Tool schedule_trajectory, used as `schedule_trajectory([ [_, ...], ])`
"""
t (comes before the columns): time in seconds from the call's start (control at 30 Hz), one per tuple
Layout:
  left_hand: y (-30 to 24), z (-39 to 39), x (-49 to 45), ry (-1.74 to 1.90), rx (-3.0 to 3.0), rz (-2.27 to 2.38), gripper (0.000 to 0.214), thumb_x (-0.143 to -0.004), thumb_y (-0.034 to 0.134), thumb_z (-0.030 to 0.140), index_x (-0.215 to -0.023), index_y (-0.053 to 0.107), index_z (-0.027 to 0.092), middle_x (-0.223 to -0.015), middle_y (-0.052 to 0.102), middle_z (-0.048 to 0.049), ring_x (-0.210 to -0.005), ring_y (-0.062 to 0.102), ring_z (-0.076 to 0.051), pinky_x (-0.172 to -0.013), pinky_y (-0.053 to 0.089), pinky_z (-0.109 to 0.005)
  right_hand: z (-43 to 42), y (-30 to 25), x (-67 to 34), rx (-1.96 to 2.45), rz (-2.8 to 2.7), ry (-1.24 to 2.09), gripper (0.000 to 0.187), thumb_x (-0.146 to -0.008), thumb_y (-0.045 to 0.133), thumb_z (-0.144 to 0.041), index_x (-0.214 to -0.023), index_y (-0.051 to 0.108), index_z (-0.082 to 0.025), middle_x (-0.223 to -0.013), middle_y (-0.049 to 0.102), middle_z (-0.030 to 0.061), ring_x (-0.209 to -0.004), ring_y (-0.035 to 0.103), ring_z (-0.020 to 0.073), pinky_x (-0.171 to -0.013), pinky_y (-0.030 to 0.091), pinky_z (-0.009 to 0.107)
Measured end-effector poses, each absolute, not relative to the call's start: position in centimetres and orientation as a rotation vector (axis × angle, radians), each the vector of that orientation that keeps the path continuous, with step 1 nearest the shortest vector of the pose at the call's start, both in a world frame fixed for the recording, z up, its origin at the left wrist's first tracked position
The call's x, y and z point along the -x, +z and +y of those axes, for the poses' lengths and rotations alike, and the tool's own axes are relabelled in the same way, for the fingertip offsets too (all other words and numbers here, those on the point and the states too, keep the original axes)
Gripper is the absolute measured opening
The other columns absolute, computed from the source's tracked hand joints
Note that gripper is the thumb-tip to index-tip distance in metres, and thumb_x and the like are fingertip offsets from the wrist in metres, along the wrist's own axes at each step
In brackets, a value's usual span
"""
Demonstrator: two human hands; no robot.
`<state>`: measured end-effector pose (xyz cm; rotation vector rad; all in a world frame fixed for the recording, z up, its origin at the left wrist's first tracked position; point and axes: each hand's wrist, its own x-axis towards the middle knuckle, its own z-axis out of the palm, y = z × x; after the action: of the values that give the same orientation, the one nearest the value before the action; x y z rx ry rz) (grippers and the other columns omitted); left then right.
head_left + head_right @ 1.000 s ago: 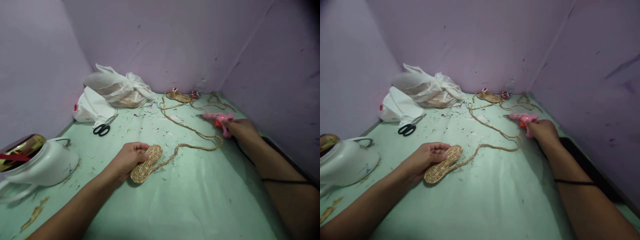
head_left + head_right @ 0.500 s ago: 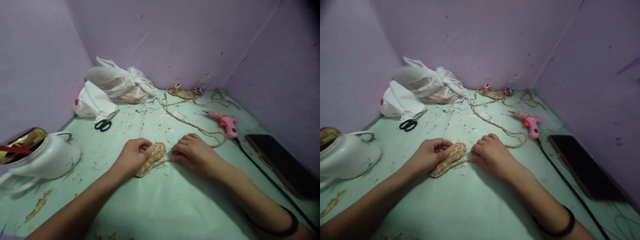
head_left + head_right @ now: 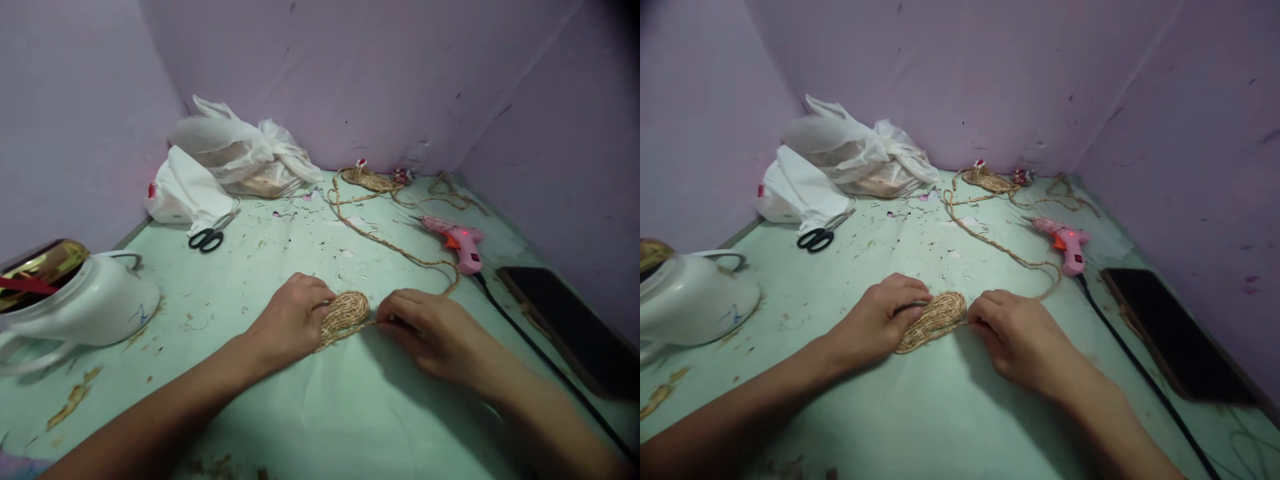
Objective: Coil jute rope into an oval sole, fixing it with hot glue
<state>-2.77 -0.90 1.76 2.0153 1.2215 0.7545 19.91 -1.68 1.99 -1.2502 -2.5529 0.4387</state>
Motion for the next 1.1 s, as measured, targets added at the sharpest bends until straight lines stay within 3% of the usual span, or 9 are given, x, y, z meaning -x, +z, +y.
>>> schedule_trajectory([
  [0.13, 2.4, -1.4, 3.3, 0.593, -2.084, 1.224, 0.024, -0.076, 0.053, 0.009, -0.082, 0.073, 0.02, -0.089, 0.069, -0.0072, -0.089, 0.059, -0.022, -0.082, 0.045, -0.035, -1.9, 1.6, -19.5, 1.293, -2.574, 0.406, 0.021, -0.085, 0.05, -0.017, -0.097, 0.066, -0.024, -0.079, 0.068, 0.0007, -0.069, 0.064, 0.0166, -0.057, 0.038, 0.026],
  [0.3, 2.3, -1.8, 3.5, 0.446, -2.107, 1.257, 0.02, -0.077, 0.052, 0.011, -0.077, 0.071, 0.018, -0.093, 0.065, -0.0077, -0.089, 0.057, -0.021, -0.08, 0.044, -0.034, -2.7, 1.3, -18.9, 1.345, -2.533, 0.218, 0.01, -0.081, 0.061, -0.025, -0.077, 0.069, -0.023, -0.068, 0.068, -0.0011, -0.056, 0.061, 0.0142, -0.048, 0.028, 0.026],
  [0.6, 3.1, -2.5, 3.2, 0.244, -2.261, 1.283, 0.006, -0.073, 0.064, 0.02, -0.069, 0.066, 0.016, -0.093, 0.06, -0.0078, -0.087, 0.054, -0.023, -0.078, 0.041, -0.038, -3.8, -0.1, -18.1, 1.416, -2.281, 0.04, 0.036, -0.081, 0.063, -0.05, -0.061, 0.062, -0.02, -0.051, 0.061, -0.0015, -0.042, 0.051, 0.0112, -0.044, 0.024, 0.025],
  [1.1, 1.2, -3.9, 1.4, 0.455, -2.414, 1.526, 0.012, -0.075, 0.059, 0.026, -0.069, 0.062, 0.016, -0.085, 0.06, -0.0099, -0.085, 0.054, -0.027, -0.08, 0.039, -0.046, -4.3, -0.6, -16.6, 1.584, -2.152, 0.028, 0.037, -0.077, 0.064, -0.047, -0.05, 0.057, -0.021, -0.044, 0.058, -0.0002, -0.04, 0.05, 0.0122, -0.044, 0.025, 0.023],
])
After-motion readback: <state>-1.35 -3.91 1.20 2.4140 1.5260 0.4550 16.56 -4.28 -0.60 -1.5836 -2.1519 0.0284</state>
